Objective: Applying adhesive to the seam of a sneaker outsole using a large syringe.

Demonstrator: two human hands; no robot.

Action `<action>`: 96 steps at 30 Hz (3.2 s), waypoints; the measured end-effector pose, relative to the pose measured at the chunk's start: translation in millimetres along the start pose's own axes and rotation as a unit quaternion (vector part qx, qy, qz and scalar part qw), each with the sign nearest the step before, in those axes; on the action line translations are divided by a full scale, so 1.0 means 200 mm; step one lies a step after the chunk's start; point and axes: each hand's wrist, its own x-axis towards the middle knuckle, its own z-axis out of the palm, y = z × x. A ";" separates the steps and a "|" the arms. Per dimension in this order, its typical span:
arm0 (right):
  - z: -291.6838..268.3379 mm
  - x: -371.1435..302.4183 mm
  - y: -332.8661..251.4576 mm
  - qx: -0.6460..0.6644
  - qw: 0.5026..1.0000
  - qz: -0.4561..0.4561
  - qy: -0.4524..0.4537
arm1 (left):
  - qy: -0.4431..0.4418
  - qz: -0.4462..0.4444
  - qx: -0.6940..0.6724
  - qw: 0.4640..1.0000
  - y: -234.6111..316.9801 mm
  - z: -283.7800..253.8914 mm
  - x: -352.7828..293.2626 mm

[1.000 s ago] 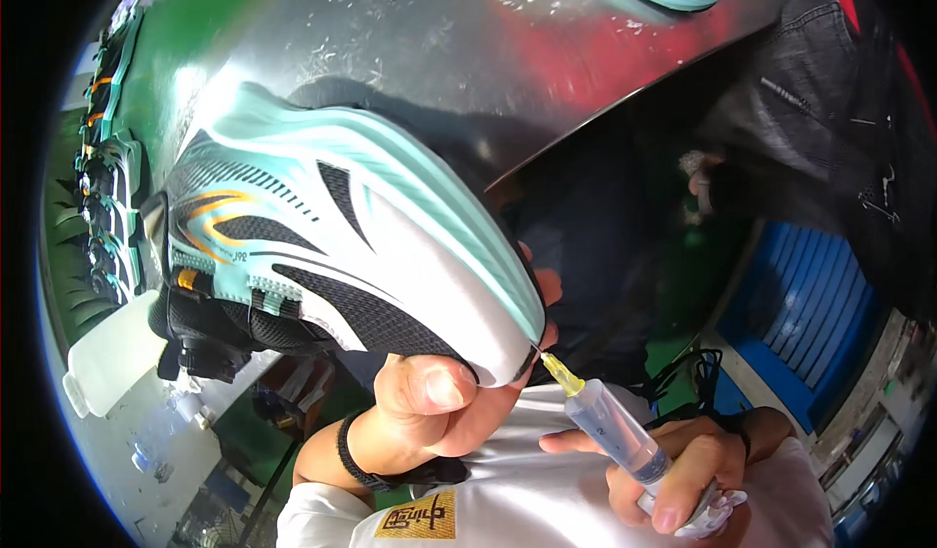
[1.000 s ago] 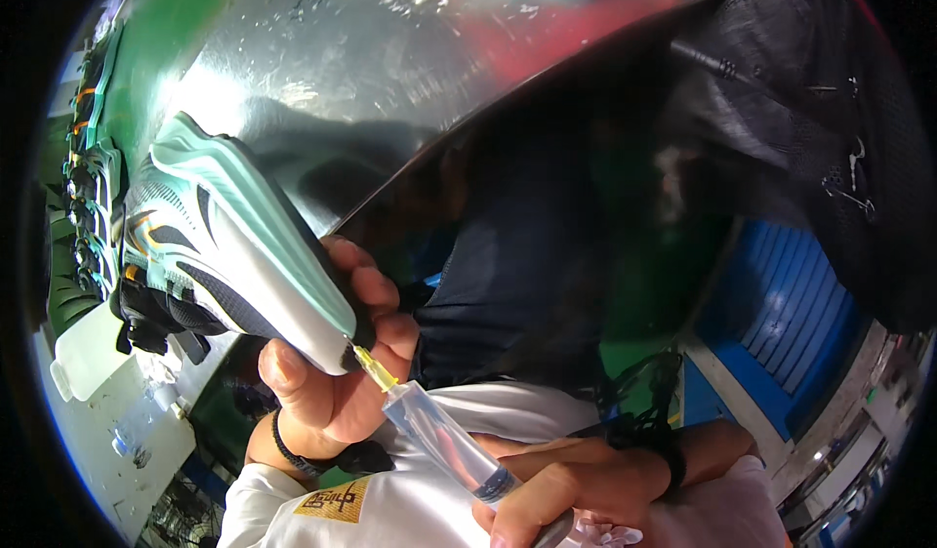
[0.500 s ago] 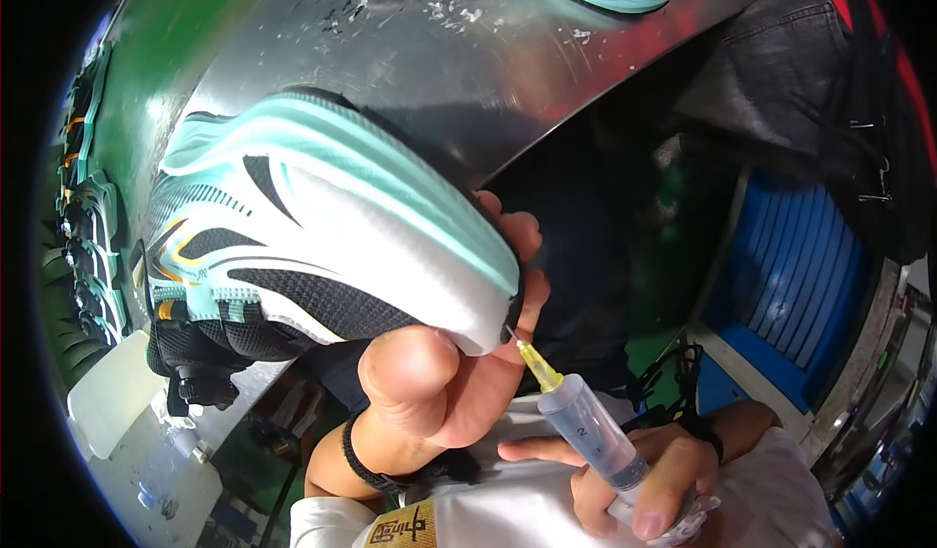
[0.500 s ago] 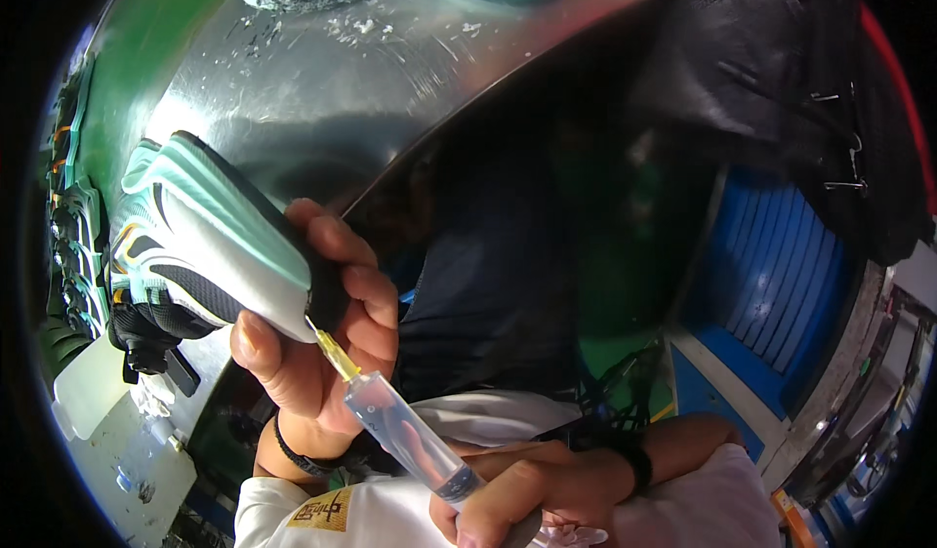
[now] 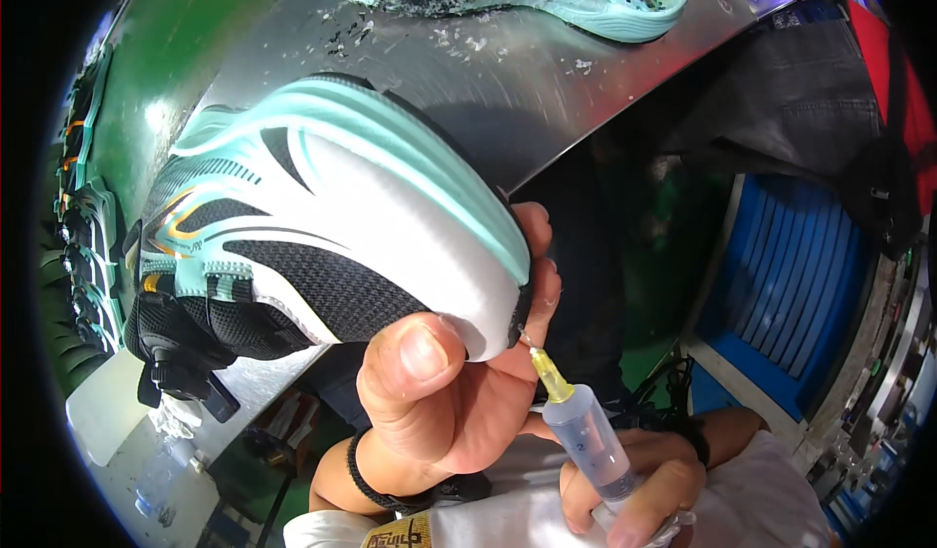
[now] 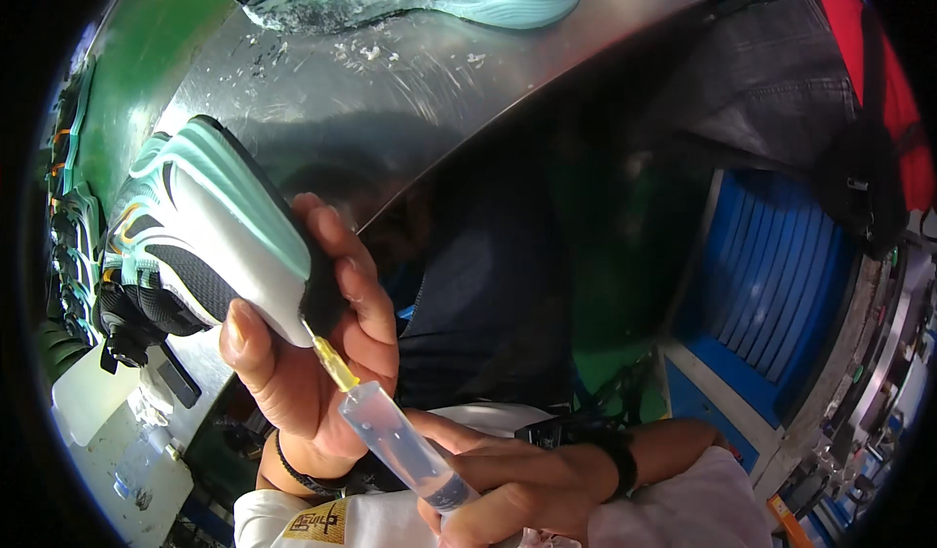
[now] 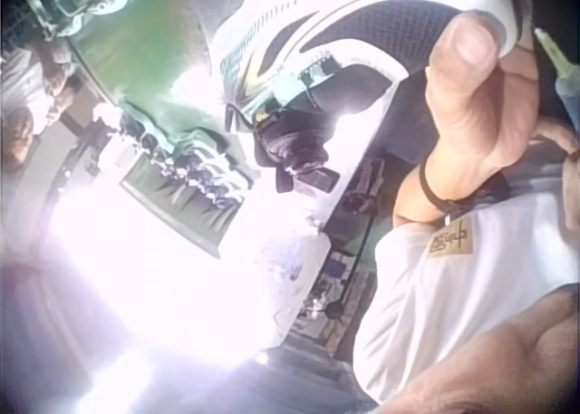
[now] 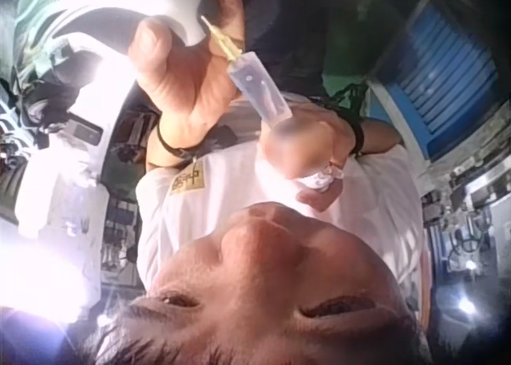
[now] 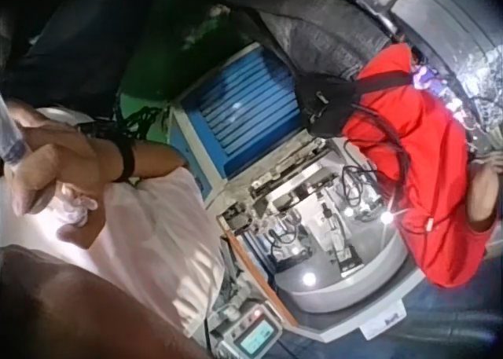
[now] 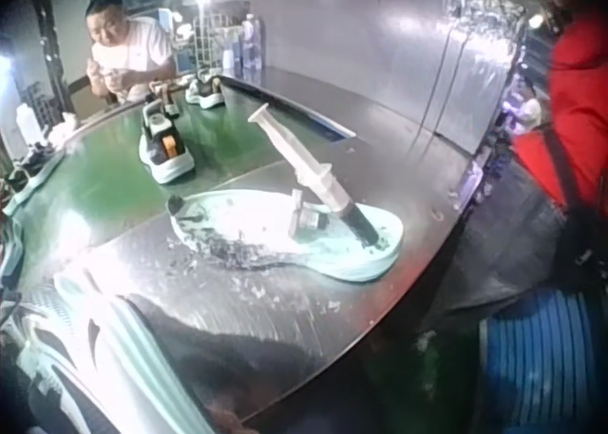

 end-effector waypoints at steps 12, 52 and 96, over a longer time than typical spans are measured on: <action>-0.05 0.05 0.13 -0.265 0.933 -0.244 -0.013 | 0.035 -0.001 0.034 0.999 -0.01 0.06 -0.01; 0.00 0.37 -0.09 -0.435 0.774 -0.458 -0.045 | 0.091 0.031 0.053 0.994 0.04 0.17 -0.28; -0.20 0.71 -0.08 -0.193 0.961 -0.188 0.063 | 0.116 0.199 0.925 0.301 0.79 0.44 0.08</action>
